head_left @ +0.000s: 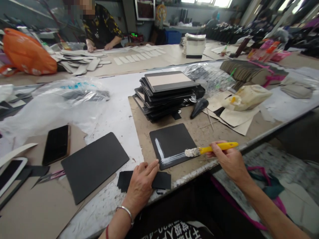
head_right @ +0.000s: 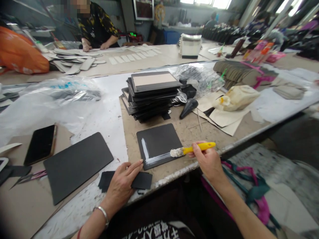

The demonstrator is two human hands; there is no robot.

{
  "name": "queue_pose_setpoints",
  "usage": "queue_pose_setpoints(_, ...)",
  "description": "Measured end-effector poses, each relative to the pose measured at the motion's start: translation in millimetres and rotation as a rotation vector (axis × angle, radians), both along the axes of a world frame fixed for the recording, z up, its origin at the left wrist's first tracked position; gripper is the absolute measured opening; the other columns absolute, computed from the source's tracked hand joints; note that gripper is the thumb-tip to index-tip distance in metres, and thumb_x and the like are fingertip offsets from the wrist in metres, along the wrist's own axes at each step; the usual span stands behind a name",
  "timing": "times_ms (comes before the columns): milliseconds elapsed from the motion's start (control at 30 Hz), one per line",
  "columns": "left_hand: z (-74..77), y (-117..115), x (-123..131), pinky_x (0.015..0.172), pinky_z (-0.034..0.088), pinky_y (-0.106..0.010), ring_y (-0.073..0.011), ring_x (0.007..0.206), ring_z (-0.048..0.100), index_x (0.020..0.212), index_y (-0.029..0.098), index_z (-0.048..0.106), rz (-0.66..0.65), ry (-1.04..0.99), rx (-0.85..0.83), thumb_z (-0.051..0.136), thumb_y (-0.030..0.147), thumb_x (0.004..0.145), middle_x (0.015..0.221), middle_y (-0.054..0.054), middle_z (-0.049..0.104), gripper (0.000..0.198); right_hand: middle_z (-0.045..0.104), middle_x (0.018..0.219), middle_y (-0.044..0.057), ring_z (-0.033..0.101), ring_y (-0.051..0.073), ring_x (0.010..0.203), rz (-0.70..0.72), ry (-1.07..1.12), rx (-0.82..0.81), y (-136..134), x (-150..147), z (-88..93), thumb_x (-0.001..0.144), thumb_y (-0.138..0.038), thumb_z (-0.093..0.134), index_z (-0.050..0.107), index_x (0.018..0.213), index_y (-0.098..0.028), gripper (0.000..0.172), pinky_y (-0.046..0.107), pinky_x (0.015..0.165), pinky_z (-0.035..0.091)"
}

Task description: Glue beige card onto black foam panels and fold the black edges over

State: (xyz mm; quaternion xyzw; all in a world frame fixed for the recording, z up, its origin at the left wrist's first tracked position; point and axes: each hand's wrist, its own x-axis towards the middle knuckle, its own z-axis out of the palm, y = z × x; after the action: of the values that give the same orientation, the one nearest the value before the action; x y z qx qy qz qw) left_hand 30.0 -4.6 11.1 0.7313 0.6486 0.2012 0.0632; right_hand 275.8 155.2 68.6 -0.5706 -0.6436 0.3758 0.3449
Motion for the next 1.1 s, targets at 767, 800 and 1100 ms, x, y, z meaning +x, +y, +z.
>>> queue_pose_setpoints(767,-2.5,0.1,-1.6,0.079,0.047,-0.041,-0.0255,0.094,0.044,0.122,0.014,0.049,-0.016,-0.002,0.036,0.042,-0.005,0.069,0.127,-0.004,0.054,0.057,0.065,0.076,0.004,0.066,0.02,0.068,0.152,0.058,0.153,67.2,-26.3,-5.8,0.078,-0.056,0.053,0.055,0.087,-0.021,0.036,0.032,0.065,0.053)
queue_pose_setpoints(800,-2.5,0.2,-1.6,0.079,0.047,-0.041,-0.0255,0.094,0.044,0.122,0.014,0.049,-0.016,0.0,0.037,0.042,-0.005,0.069,0.127,-0.004,0.055,0.057,0.065,0.075,0.004,0.066,0.02,0.067,0.163,0.032,0.157,68.6,-25.9,-6.8,0.078,-0.056,0.052,0.056,0.086,-0.021,0.036,0.031,0.065,0.052)
queue_pose_setpoints(1100,-4.1,-0.3,-2.2,0.079,0.047,-0.043,-0.0265,0.095,0.043,0.123,0.013,0.047,-0.015,0.018,0.005,0.042,-0.006,0.066,0.128,-0.004,0.053,0.061,0.064,0.062,0.003,0.065,0.019,0.061,0.16,-0.103,0.192,71.5,-21.9,13.6,0.079,-0.051,0.051,0.056,0.082,-0.019,0.033,0.03,0.062,0.051)
